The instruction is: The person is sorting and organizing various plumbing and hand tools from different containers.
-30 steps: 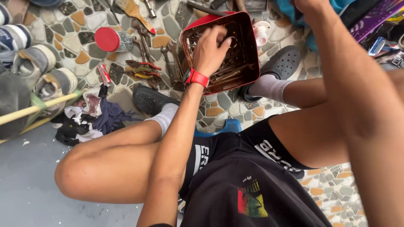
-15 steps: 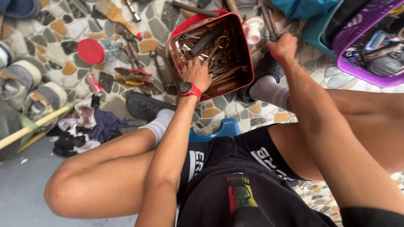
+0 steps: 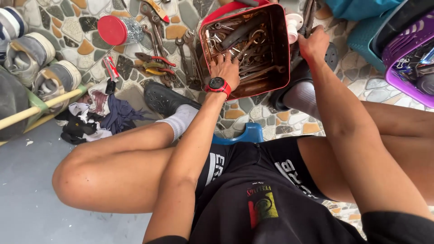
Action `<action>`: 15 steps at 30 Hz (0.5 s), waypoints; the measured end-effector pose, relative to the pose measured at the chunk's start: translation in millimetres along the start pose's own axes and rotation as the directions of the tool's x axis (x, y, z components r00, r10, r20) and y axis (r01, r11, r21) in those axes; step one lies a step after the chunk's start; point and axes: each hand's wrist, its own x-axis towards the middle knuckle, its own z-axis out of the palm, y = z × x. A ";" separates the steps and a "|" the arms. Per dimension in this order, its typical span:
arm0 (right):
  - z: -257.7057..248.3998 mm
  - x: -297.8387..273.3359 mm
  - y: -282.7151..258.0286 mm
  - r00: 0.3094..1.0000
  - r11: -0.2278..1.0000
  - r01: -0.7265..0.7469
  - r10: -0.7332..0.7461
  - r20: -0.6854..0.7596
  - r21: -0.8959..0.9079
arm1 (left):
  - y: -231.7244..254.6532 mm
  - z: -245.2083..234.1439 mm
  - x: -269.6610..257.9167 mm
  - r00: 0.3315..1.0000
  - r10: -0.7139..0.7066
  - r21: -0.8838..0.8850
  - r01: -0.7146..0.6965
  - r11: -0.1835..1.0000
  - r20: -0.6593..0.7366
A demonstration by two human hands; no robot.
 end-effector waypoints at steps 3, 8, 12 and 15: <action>-9.5 -3.6 0.8 0.999 1.000 0.022 -0.022 -0.040 0.015 | 3.2 -7.4 5.4 0.990 -0.028 0.000 0.028 1.000 0.139; -79.8 -30.7 -75.9 0.787 0.808 0.459 -0.176 -0.592 0.370 | -1.0 26.7 65.3 0.977 -0.063 -0.018 0.060 0.998 -0.202; -107.2 -58.2 -126.9 0.688 0.702 0.635 -0.322 -0.651 0.323 | -17.9 56.0 99.4 0.956 -0.075 -0.005 0.076 0.997 -0.283; -117.7 -96.6 -165.0 0.806 0.558 0.586 -0.325 -0.495 0.587 | -22.6 62.2 120.5 0.975 -0.206 0.015 0.208 0.978 -0.079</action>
